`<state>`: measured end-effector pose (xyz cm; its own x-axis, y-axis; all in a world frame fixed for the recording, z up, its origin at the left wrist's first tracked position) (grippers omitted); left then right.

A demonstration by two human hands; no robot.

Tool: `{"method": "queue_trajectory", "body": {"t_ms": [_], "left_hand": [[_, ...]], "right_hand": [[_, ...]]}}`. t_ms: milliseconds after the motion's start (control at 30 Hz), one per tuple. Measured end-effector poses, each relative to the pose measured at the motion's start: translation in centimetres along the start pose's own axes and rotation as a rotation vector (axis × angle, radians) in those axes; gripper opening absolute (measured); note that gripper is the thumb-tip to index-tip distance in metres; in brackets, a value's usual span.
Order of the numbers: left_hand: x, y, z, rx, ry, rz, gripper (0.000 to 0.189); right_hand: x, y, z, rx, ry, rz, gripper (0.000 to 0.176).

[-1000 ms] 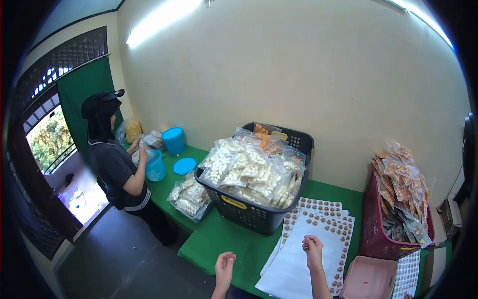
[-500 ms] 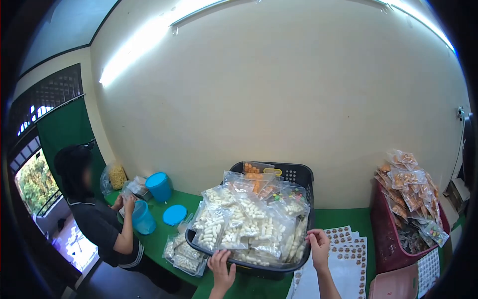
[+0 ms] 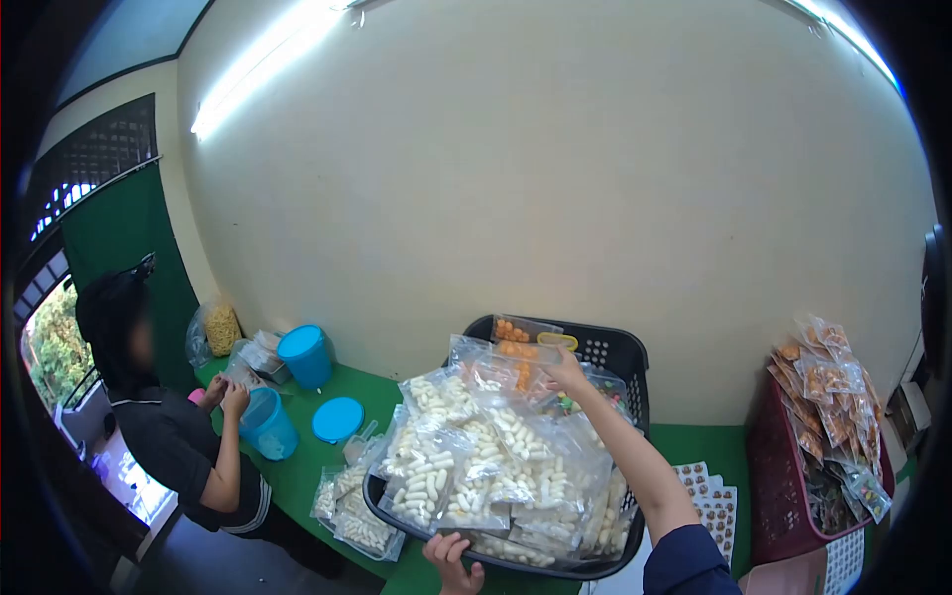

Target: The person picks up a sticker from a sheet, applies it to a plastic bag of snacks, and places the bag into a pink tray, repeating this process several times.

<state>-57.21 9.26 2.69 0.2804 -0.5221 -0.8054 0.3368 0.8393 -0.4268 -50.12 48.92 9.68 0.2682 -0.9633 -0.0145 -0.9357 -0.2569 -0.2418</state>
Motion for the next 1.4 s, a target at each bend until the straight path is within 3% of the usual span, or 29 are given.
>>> {"method": "queue_trajectory", "body": {"t_ms": [33, 133, 167, 233, 267, 400, 500, 533, 667, 767, 867, 967, 1133, 1233, 1333, 1400], "left_hand": [[0.1, 0.1, 0.0, 0.001, -0.018, -0.034, 0.039], [-1.1, -0.1, 0.6, -0.063, 0.097, 0.165, 0.027], [-1.6, -0.4, 1.2, -0.084, 0.131, 0.224, 0.023], [-0.2, 0.4, 0.1, -0.066, 0.043, 0.093, 0.032], [0.6, 0.7, -0.4, -0.053, -0.004, 0.022, 0.038], [0.2, 0.5, -0.6, -0.010, 0.049, 0.042, 0.036], [0.0, 0.2, -0.4, 0.002, 0.046, 0.020, 0.036], [-0.4, -0.5, 0.2, 0.015, 0.036, -0.014, 0.033], [-1.4, -4.1, 1.9, 0.343, -0.117, -0.131, 0.032], [3.6, -5.7, 0.2, 0.788, -0.348, -0.217, 0.046], [5.6, -8.4, 3.5, 0.820, -0.410, -0.305, 0.032], [9.2, -9.5, 5.5, 0.819, -0.522, -0.489, 0.043], [13.4, -11.3, 7.5, 0.807, -0.597, -0.537, 0.068], [11.8, -13.9, 10.2, 0.610, -0.395, -0.343, 0.061], [12.1, -14.4, 11.5, 0.571, -0.378, -0.422, 0.062], [12.7, -14.1, 11.8, 0.589, -0.360, -0.523, 0.056]], "right_hand": [[-1.0, 0.1, 0.7, -0.046, 0.034, -0.050, 0.049], [-2.1, 0.0, 1.9, -0.093, 0.159, -0.173, 0.053], [-2.0, -0.2, 1.6, -0.077, 0.099, -0.186, 0.050], [-0.4, -0.5, 0.2, -0.048, -0.018, -0.205, 0.046], [1.2, -0.7, -0.9, -0.018, -0.048, -0.166, 0.035], [7.3, -3.2, -4.6, -0.018, -0.399, -0.065, 0.030], [17.3, -7.3, -10.5, 0.218, -0.784, 0.154, 0.030], [21.5, -8.7, -12.0, 0.226, -0.826, 0.222, 0.029], [37.6, -12.3, -11.0, 0.165, -0.776, 0.507, 0.031], [44.6, -11.9, -6.8, 0.004, -0.705, 0.598, 0.029], [48.3, -10.9, -2.2, -0.045, -0.530, 0.688, 0.025], [51.2, -8.9, -1.0, -0.140, -0.434, 0.726, 0.017], [55.0, -6.3, -0.5, -0.233, -0.406, 0.527, 0.016], [57.3, -5.6, -0.2, -0.260, -0.410, 0.431, 0.016], [59.3, -5.6, 0.2, -0.167, -0.353, 0.378, 0.015], [60.0, -5.2, 2.1, -0.297, -0.166, 0.280, 0.013]]}}
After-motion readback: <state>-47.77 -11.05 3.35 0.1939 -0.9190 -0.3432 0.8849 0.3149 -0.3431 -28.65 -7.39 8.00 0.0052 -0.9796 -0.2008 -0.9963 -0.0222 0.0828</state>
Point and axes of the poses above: each hand's wrist, its own x-axis away from the middle knuckle, its own y-axis out of the palm, z = x × y, the point moved 3 cm from there along -x, towards the middle knuckle, and after that the axes turned 2 degrees about x, right-handed, at the moved point
